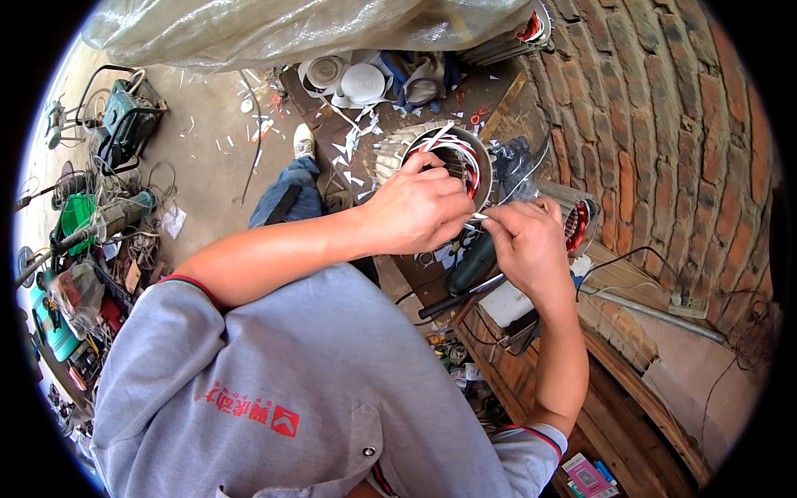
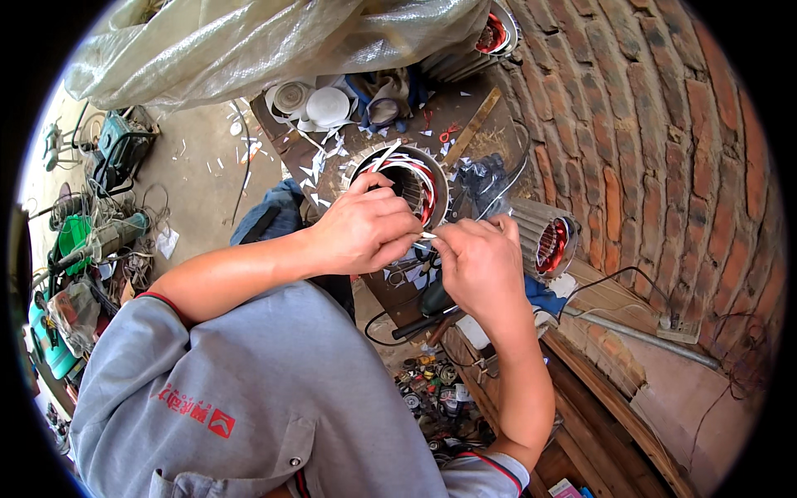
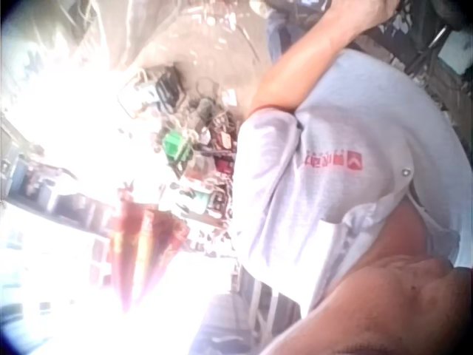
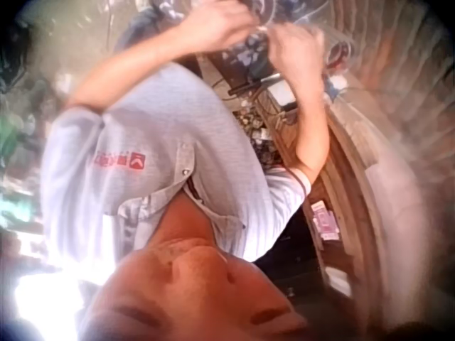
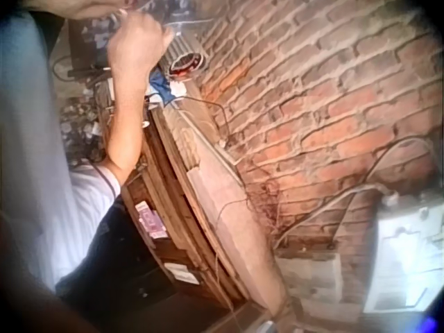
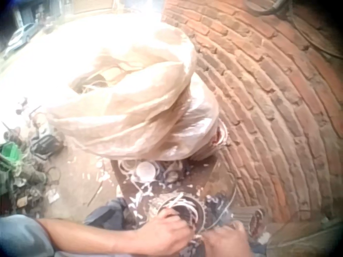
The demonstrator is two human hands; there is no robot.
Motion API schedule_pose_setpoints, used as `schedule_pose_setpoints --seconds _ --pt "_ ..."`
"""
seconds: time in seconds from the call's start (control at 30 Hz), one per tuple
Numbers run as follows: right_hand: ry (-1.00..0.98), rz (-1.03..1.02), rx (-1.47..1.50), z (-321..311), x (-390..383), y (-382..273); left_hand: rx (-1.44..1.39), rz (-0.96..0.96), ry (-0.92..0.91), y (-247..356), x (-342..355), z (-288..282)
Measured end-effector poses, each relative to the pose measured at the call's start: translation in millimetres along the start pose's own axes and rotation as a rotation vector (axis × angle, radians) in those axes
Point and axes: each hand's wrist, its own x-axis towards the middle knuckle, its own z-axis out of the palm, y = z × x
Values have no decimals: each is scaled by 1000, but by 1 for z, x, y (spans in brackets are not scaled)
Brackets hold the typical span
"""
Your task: The person is repairing a motor stator by hand. They use a soldering iron to work on the copper windings, then retrieve thin wooden sticks from a plastic bag to insert into the stator slots, repeating this process throughout the video.
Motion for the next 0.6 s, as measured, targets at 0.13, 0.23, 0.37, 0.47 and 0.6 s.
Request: schedule_pose_setpoints --seconds 0.13,0.23,0.37,0.47,0.6 --pt "259 25 -244 -2 -7 -3 -2 -34 -11 3 2 0" --pt "307 77 -53 -5 -12 9 8 -26 -7 2 1 -1" --pt "233 21 324 17 -15 9 -16 3 15 1 1 -1" --pt "239 -47 312 25 -11 5 -3 15 6 0 1 -2" --pt "264 -124 283 34 -8 14 0 14 4 0 0 -1"
